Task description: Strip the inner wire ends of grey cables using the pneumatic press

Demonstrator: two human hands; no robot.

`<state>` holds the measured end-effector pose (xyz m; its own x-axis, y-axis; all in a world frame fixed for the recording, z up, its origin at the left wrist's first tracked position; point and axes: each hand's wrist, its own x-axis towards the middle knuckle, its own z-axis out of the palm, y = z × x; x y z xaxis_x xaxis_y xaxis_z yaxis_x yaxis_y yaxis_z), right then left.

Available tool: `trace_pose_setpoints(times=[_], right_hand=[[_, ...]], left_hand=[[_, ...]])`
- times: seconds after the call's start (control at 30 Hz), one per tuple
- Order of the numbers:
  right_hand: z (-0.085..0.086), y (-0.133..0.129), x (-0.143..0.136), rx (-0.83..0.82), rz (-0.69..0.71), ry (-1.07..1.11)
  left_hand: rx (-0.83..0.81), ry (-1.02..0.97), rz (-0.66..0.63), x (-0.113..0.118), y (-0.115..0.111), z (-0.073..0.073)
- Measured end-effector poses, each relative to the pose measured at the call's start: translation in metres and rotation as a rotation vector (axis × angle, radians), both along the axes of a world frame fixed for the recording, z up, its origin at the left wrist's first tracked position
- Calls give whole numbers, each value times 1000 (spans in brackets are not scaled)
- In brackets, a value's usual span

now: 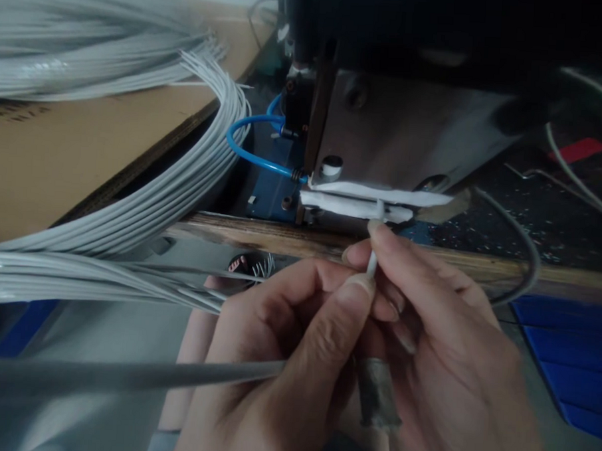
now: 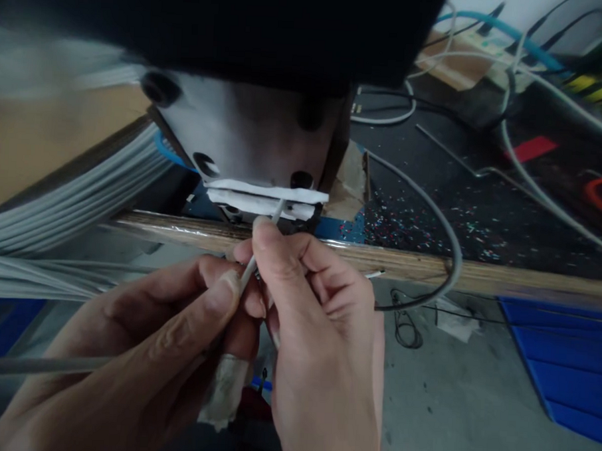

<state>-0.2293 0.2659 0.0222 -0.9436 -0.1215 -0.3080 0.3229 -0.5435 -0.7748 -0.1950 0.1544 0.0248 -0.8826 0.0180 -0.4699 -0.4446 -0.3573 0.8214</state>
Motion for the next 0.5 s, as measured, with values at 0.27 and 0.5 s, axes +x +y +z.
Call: trace_pose_setpoints(times=[0.27,0.5], right_hand=[[-7,4,4,6,-10,4],[-12,4,8,8,-45,23]], left_hand=[[328,-20,-23,-3,4,4],[210,2,-51,3,2,-2]])
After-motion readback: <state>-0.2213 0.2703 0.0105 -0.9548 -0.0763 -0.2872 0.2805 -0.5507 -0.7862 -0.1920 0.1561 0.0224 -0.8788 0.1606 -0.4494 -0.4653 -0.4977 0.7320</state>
